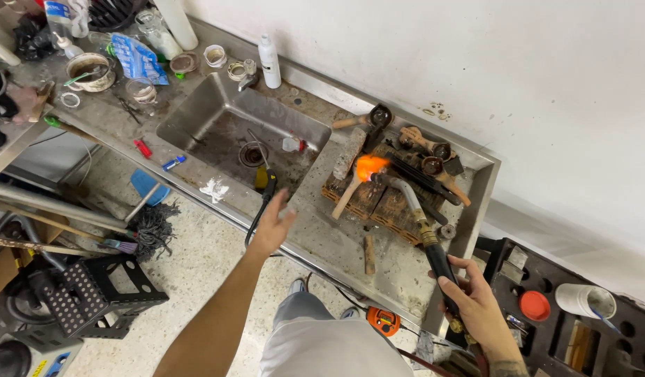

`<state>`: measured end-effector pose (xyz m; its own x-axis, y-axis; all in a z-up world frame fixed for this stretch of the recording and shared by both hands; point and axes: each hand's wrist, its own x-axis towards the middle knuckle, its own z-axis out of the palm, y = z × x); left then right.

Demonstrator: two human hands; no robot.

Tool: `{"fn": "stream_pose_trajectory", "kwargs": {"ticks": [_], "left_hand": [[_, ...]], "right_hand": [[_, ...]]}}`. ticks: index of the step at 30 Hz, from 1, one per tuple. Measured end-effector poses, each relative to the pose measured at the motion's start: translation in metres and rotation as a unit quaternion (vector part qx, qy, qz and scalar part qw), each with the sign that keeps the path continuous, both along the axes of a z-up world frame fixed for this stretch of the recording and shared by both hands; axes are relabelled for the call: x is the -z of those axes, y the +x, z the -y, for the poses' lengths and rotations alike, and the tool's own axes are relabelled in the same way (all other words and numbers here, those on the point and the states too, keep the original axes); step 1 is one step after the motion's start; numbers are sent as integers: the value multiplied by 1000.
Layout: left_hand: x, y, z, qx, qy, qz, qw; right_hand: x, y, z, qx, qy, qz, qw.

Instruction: Using a blowtorch to melt metal in a crucible and adding material with a spoon at a metalworking station.

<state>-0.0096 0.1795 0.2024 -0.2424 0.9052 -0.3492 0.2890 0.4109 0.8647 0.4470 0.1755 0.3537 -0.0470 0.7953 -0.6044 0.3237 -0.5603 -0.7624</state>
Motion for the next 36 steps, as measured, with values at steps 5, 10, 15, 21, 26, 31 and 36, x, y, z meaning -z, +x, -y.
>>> {"fn": "stream_pose_trajectory", "kwargs": {"ticks": [5, 10, 15, 21, 26, 31, 36], "left_hand": [[-58, -11, -29, -34, 150, 168, 974], [-44, -25, -38, -80, 137, 212, 964], [3, -16, -10, 35, -86, -46, 995], [142, -25, 39, 184, -148, -239, 942], [157, -27, 41, 194, -145, -247, 938], [134, -26, 38, 187, -190, -231, 936], [134, -27, 39, 184, -188, -229, 937]], "right_hand": [[-6, -5, 1, 18, -8, -9, 1000], [6, 3, 1, 9, 11, -14, 1000], [1, 0, 1, 14, 10, -25, 1000], [-6, -1, 2, 5, 1, 8, 1000], [-17, -4, 6, 14, -14, 0, 1000], [-16, -5, 7, 9, -15, 27, 999], [4, 5, 6, 0, 0, 23, 1000]]}}
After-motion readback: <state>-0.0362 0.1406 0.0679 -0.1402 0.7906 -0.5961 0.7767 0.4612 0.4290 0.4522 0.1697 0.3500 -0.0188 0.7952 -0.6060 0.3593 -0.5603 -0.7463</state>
